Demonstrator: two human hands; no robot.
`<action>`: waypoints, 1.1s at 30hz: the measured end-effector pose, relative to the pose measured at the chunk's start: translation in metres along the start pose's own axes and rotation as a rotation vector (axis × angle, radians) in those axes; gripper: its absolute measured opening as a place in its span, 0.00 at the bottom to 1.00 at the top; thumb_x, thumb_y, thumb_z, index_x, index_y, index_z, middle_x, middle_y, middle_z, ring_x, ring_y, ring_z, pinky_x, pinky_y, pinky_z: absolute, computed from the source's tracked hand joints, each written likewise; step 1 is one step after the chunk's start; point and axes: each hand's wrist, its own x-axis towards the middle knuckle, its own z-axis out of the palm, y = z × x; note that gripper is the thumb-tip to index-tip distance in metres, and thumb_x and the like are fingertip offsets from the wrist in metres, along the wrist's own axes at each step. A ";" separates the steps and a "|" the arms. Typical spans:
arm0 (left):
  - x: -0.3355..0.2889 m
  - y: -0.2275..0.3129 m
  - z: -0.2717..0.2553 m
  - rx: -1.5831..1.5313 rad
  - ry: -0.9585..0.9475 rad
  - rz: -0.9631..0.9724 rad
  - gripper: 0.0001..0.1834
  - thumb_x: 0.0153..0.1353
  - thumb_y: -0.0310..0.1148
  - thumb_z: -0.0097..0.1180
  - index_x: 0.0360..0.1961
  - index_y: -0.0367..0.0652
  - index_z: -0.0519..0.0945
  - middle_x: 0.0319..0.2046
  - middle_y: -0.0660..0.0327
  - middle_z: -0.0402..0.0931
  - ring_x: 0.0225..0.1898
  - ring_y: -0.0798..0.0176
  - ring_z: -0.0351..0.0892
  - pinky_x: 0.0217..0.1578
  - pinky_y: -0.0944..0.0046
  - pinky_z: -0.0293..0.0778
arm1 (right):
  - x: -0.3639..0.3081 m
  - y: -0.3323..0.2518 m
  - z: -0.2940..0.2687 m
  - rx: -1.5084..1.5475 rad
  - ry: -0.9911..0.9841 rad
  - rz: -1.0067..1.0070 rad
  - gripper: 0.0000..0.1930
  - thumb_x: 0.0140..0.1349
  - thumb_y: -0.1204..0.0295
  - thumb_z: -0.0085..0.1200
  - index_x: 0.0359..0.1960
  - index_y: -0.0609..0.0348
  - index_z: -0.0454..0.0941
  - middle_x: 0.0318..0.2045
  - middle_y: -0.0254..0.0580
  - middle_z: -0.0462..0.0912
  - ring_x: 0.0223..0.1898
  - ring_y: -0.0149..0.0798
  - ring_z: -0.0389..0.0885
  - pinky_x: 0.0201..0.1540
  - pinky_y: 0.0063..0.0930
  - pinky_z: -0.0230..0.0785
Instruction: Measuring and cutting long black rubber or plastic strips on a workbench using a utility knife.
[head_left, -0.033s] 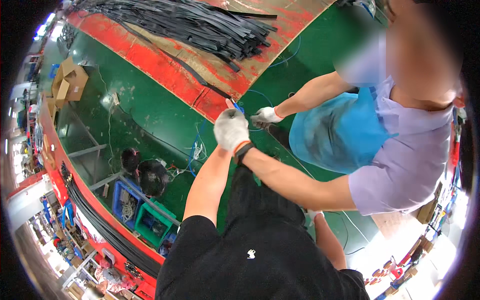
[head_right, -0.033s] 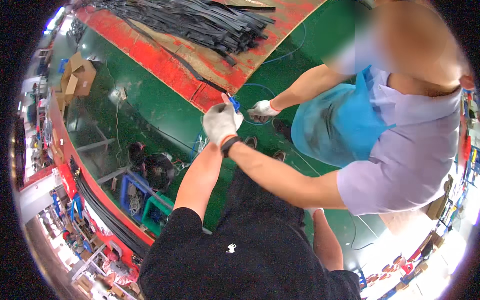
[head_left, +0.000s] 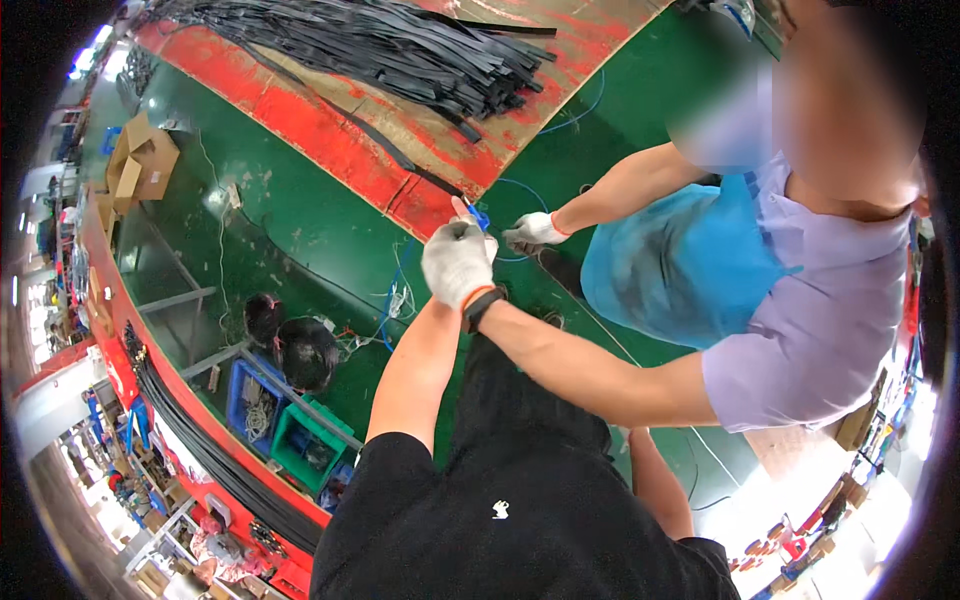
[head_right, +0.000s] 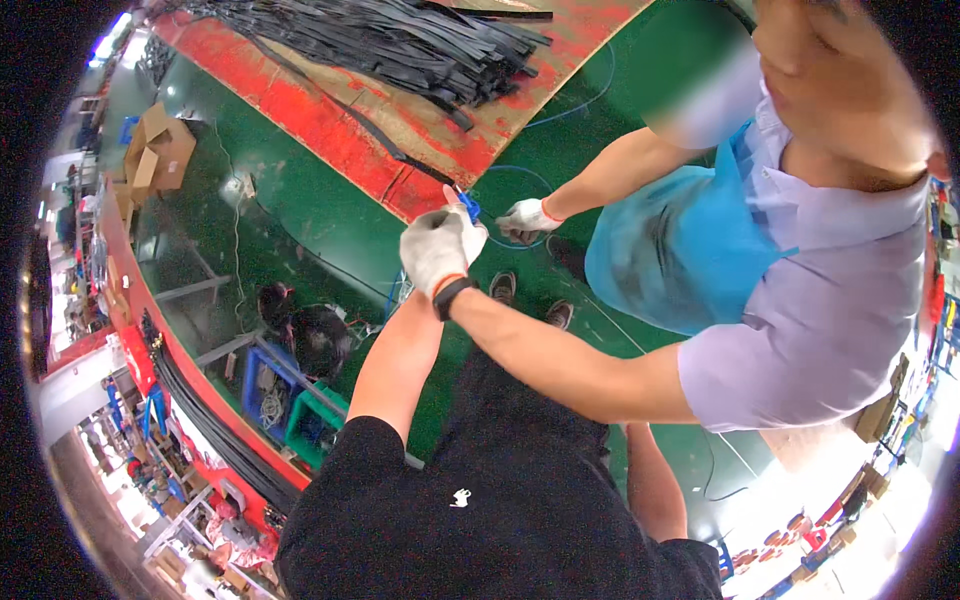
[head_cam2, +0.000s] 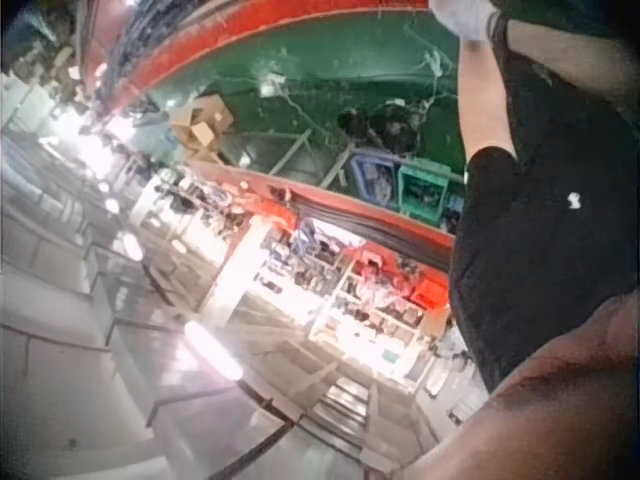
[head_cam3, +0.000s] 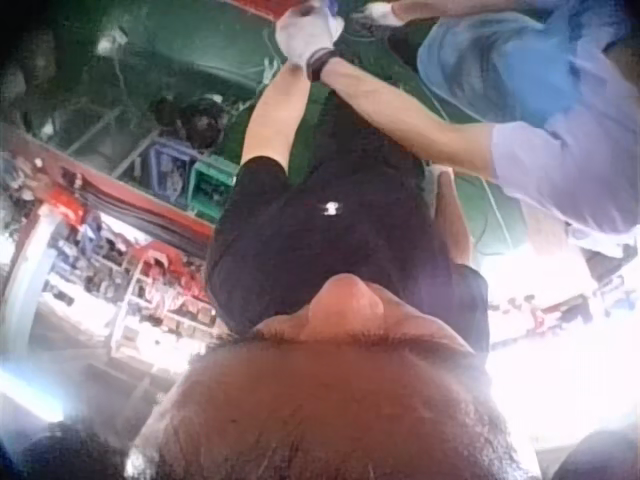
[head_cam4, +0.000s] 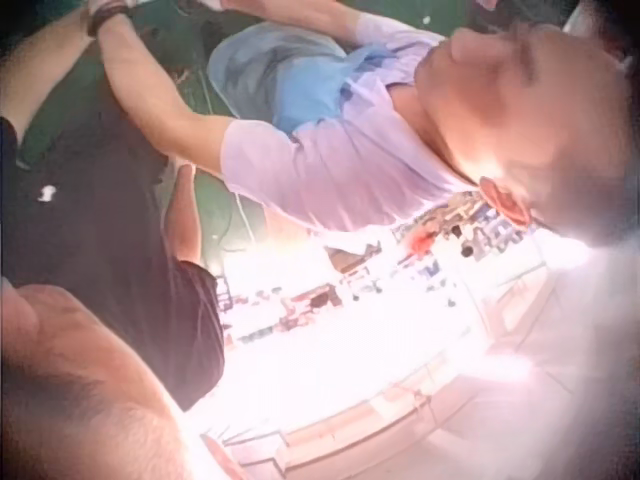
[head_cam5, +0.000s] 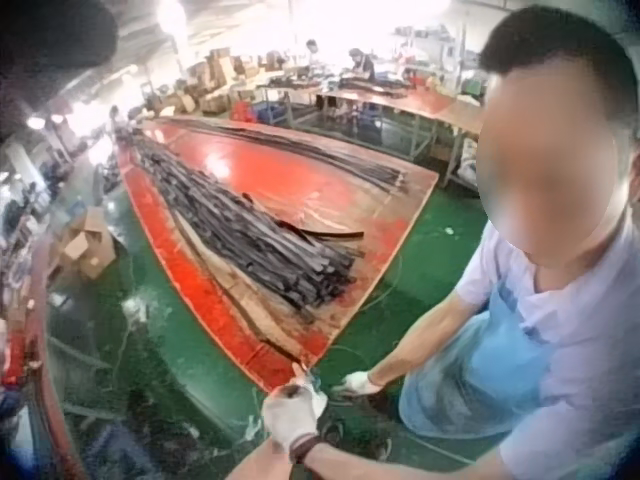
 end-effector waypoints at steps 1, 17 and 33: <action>-0.002 0.000 -0.013 -0.064 0.025 -0.050 0.15 0.55 0.43 0.65 0.34 0.43 0.92 0.34 0.45 0.88 0.40 0.43 0.90 0.45 0.50 0.81 | 0.009 -0.019 0.000 0.004 -0.031 0.014 0.17 0.76 0.59 0.54 0.53 0.60 0.83 0.44 0.44 0.87 0.44 0.43 0.84 0.50 0.39 0.76; -0.019 0.002 0.068 -0.070 0.446 -0.112 0.15 0.63 0.42 0.65 0.36 0.39 0.90 0.30 0.50 0.88 0.32 0.53 0.89 0.39 0.55 0.81 | 0.119 -0.072 -0.015 -0.190 -0.115 -0.083 0.22 0.77 0.53 0.49 0.51 0.60 0.84 0.41 0.50 0.87 0.44 0.52 0.85 0.50 0.44 0.76; 0.095 -0.141 0.146 0.336 -0.075 0.290 0.60 0.60 0.47 0.68 0.84 0.45 0.43 0.51 0.42 0.79 0.51 0.39 0.83 0.53 0.45 0.79 | 0.241 -0.045 0.037 -0.328 -0.089 -0.368 0.28 0.78 0.47 0.43 0.49 0.60 0.85 0.39 0.56 0.88 0.44 0.60 0.86 0.51 0.49 0.76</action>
